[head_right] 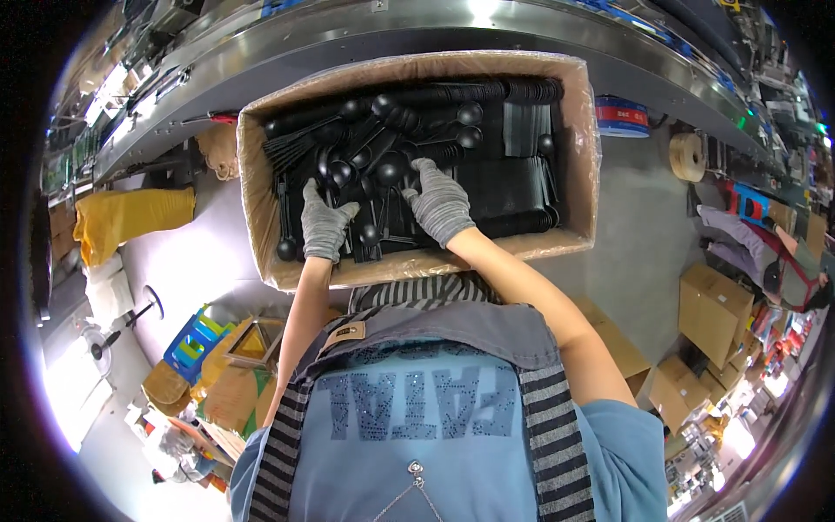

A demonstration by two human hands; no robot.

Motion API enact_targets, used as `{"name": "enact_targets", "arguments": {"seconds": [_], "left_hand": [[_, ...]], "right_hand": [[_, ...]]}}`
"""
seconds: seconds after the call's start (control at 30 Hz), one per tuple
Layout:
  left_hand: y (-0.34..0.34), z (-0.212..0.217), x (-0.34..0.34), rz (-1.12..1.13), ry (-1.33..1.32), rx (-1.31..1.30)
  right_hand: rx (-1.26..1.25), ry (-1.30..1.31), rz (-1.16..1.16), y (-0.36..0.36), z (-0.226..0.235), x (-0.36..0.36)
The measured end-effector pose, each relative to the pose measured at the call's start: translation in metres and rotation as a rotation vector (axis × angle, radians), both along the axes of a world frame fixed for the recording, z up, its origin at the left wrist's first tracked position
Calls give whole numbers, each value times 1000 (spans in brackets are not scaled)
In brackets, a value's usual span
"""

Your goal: Sort and pack black plastic components into a cardboard box at a warehouse packing station.

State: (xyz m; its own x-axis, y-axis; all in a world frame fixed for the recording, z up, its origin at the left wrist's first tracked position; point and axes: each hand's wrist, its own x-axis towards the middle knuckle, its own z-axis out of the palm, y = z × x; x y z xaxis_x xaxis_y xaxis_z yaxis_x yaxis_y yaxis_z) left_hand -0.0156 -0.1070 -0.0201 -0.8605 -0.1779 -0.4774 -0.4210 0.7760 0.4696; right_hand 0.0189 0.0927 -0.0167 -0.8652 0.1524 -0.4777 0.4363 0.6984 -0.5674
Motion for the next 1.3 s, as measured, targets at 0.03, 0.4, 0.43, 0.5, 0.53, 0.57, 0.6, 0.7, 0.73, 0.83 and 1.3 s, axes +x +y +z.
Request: {"name": "enact_targets", "arguments": {"seconds": [0.03, 0.4, 0.43, 0.5, 0.53, 0.57, 0.6, 0.7, 0.73, 0.83, 1.3], "left_hand": [[-5, -6, 2, 7, 33, 83], [-46, -43, 13, 47, 147, 460], [-40, -16, 11, 120, 22, 652], [-48, -1, 12, 210, -158, 828], [-50, 6, 12, 213, -153, 819], [-49, 17, 11, 194, -162, 864], [-48, 24, 11, 174, -171, 909], [-51, 35, 5, 192, -216, 1114], [-49, 42, 5, 195, -210, 1113], [-26, 83, 3, 131, -149, 1339], [14, 56, 0, -88, 97, 1289]], "right_hand": [[-4, 1, -2, 0, -1, -1], [-53, 553, -121, -9, 8, -9], [-97, 566, -79, -8, 7, -10], [-252, 491, -36, -15, 13, -13], [-395, 413, 6, -19, 15, -14], [-402, 405, 11, -26, 16, -16], [-408, 406, 12, -33, 17, -18], [-625, 343, -77, -51, 33, -26], [-628, 344, -72, -54, 34, -27], [-855, 246, 23, -53, 59, -32], [-178, 575, 387, -12, 110, -45]]}}
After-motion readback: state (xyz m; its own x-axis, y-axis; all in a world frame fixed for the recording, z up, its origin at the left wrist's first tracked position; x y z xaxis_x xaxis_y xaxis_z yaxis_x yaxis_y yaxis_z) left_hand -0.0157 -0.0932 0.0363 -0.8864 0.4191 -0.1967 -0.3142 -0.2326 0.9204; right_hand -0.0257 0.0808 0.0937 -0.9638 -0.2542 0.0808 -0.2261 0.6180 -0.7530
